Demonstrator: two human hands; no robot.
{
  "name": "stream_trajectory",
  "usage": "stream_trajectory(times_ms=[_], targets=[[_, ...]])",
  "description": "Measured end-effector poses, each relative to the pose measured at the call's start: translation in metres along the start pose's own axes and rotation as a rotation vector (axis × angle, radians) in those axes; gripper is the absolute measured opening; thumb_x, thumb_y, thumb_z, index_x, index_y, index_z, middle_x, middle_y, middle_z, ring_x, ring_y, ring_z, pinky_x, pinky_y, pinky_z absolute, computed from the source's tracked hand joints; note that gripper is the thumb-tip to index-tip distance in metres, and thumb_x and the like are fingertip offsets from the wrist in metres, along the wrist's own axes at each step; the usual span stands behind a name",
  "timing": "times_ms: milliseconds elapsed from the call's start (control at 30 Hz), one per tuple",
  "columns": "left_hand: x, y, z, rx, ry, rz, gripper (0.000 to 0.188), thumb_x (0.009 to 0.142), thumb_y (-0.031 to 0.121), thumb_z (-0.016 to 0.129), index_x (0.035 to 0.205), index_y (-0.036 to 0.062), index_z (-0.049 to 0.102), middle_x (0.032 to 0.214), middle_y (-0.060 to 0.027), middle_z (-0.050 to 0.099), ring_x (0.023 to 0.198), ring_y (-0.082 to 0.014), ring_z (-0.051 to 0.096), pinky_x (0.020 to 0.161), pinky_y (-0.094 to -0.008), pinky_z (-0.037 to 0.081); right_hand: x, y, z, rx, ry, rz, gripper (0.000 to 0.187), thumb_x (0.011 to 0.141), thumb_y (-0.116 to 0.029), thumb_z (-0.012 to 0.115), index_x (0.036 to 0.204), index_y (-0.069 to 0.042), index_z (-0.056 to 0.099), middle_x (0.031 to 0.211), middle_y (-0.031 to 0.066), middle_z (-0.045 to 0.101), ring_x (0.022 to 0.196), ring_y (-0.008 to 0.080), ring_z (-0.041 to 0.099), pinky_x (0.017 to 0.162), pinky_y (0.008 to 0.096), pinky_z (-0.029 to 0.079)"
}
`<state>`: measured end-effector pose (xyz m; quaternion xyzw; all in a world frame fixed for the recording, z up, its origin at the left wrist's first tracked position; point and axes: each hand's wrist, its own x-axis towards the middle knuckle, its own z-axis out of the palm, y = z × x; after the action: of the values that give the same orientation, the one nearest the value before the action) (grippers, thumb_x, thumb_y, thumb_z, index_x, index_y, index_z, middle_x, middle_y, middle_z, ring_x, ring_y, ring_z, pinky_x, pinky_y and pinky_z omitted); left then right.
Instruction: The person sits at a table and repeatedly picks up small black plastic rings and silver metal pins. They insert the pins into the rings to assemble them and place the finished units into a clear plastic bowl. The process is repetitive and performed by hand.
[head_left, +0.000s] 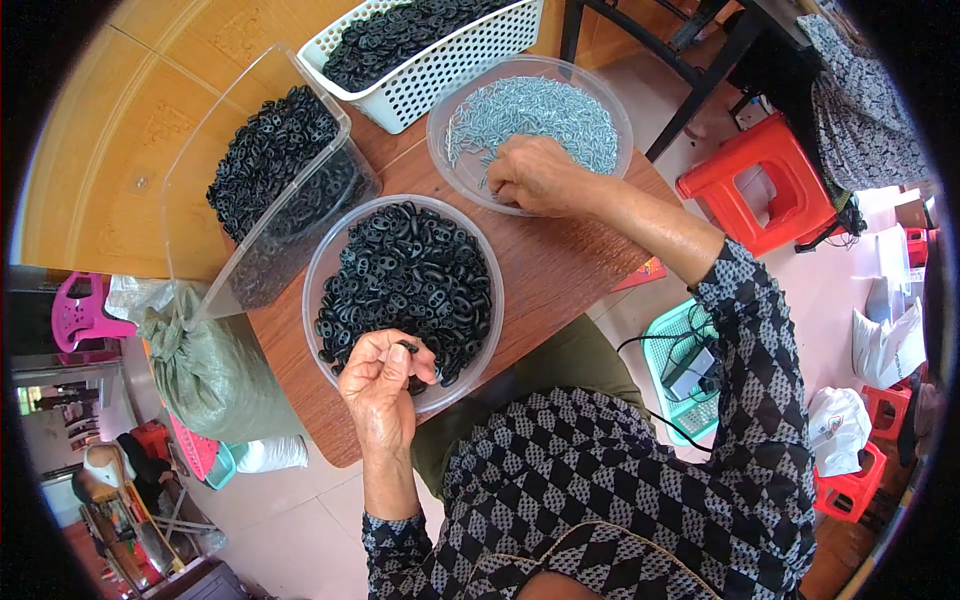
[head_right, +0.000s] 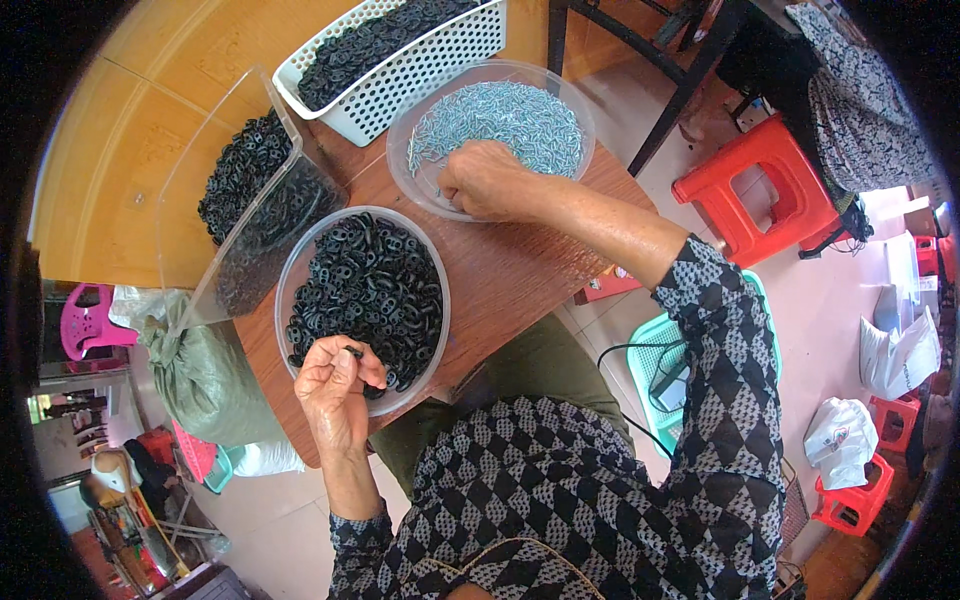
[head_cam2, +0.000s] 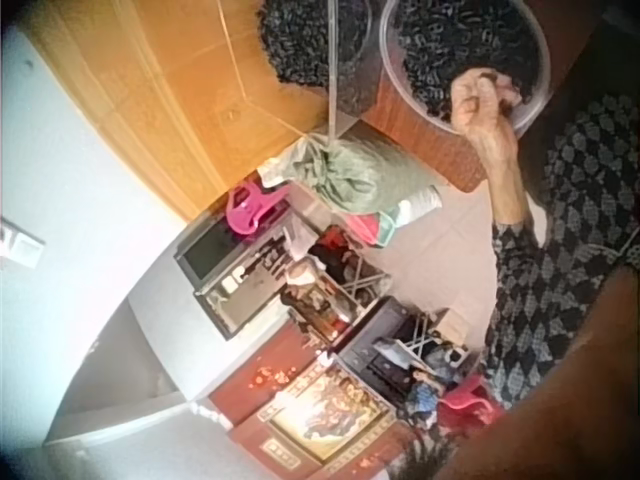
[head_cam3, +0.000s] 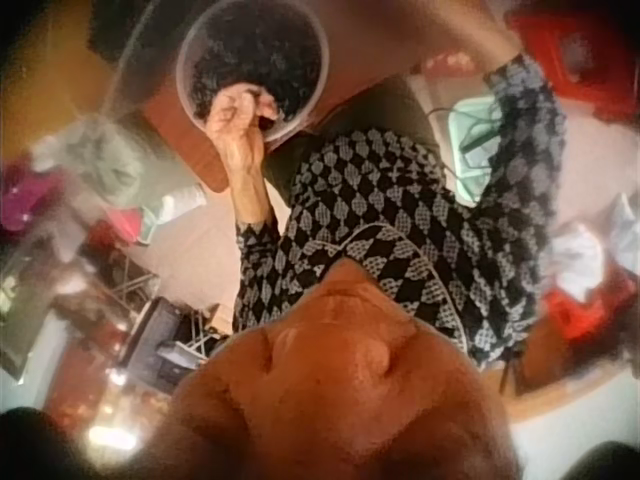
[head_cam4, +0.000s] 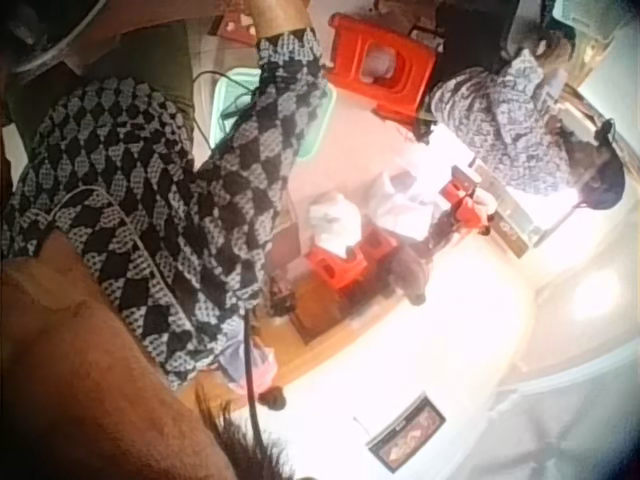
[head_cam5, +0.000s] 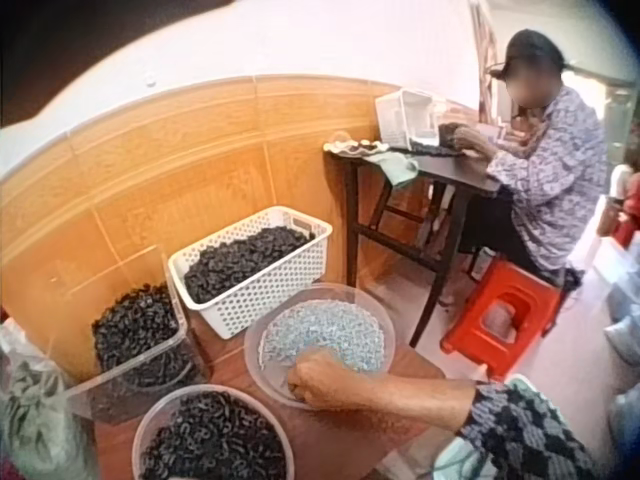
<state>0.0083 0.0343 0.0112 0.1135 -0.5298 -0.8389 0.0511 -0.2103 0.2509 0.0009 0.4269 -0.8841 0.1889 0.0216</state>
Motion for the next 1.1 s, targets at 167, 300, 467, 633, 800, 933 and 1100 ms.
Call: stream_trajectory(times_ms=[167, 300, 467, 633, 800, 933, 1100], targets=[[0.000, 0.001, 0.004, -0.018, -0.008, -0.013, 0.014, 0.085, 0.009, 0.059, 0.088, -0.0050, 0.056, 0.078, -0.0162, 0.062, 0.056, -0.0170, 0.057, 0.052, -0.0278, 0.049, 0.009, 0.001, 0.010, -0.104, -0.027, -0.053, 0.012, 0.071, -0.009, 0.060, 0.062, -0.002, 0.055, 0.068, 0.0143, 0.056, 0.072, 0.0332, 0.055, 0.063, 0.0441, 0.043], [0.003, 0.000, 0.002, -0.080, 0.020, -0.032, 0.014, 0.086, 0.008, 0.058, 0.089, -0.0057, 0.056, 0.079, -0.0180, 0.062, 0.056, -0.0188, 0.058, 0.050, -0.0281, 0.049, 0.012, 0.004, 0.012, -0.072, -0.037, -0.072, 0.013, 0.071, -0.007, 0.057, 0.061, 0.000, 0.053, 0.070, 0.0159, 0.057, 0.072, 0.0355, 0.055, 0.062, 0.0454, 0.043], [0.004, 0.002, 0.005, -0.173, 0.042, -0.070, 0.014, 0.086, 0.007, 0.056, 0.091, -0.0059, 0.058, 0.079, -0.0193, 0.064, 0.055, -0.0194, 0.058, 0.050, -0.0278, 0.048, 0.003, -0.002, 0.004, -0.003, 0.153, -0.108, 0.009, 0.072, -0.007, 0.057, 0.069, 0.000, 0.053, 0.071, 0.0155, 0.056, 0.067, 0.0331, 0.055, 0.061, 0.0416, 0.044], [0.004, -0.001, 0.004, -0.173, 0.060, -0.057, 0.013, 0.087, 0.007, 0.055, 0.091, -0.0054, 0.058, 0.077, -0.0180, 0.064, 0.054, -0.0173, 0.059, 0.048, -0.0265, 0.048, -0.009, -0.070, -0.020, 0.463, 0.082, 0.120, 0.007, 0.077, -0.005, 0.061, 0.078, 0.000, 0.057, 0.071, 0.0052, 0.057, 0.067, 0.0136, 0.054, 0.061, 0.0269, 0.045], [0.005, -0.003, 0.005, -0.177, 0.085, -0.050, 0.010, 0.086, 0.005, 0.057, 0.090, -0.0041, 0.058, 0.076, -0.0150, 0.064, 0.055, -0.0150, 0.059, 0.048, -0.0254, 0.049, -0.018, -0.120, -0.008, 0.865, -0.006, 0.098, 0.006, 0.078, -0.002, 0.062, 0.084, -0.001, 0.060, 0.080, 0.0024, 0.057, 0.072, 0.0087, 0.053, 0.062, 0.0240, 0.044], [0.002, -0.001, 0.005, -0.189, 0.099, -0.049, 0.010, 0.086, 0.005, 0.058, 0.091, -0.0030, 0.058, 0.076, -0.0137, 0.064, 0.056, -0.0143, 0.059, 0.050, -0.0248, 0.048, -0.016, -0.137, 0.011, 0.758, 0.108, -0.183, 0.009, 0.077, -0.001, 0.062, 0.085, -0.004, 0.061, 0.075, 0.0046, 0.055, 0.071, 0.0172, 0.053, 0.062, 0.0289, 0.043], [-0.001, -0.004, 0.004, -0.186, 0.099, -0.011, 0.012, 0.087, 0.008, 0.058, 0.093, -0.0025, 0.058, 0.078, -0.0131, 0.064, 0.058, -0.0136, 0.058, 0.051, -0.0240, 0.048, -0.021, -0.148, 0.018, 0.666, 0.230, -0.197, 0.005, 0.076, -0.002, 0.060, 0.080, -0.004, 0.061, 0.073, 0.0061, 0.056, 0.072, 0.0235, 0.054, 0.065, 0.0336, 0.043]])
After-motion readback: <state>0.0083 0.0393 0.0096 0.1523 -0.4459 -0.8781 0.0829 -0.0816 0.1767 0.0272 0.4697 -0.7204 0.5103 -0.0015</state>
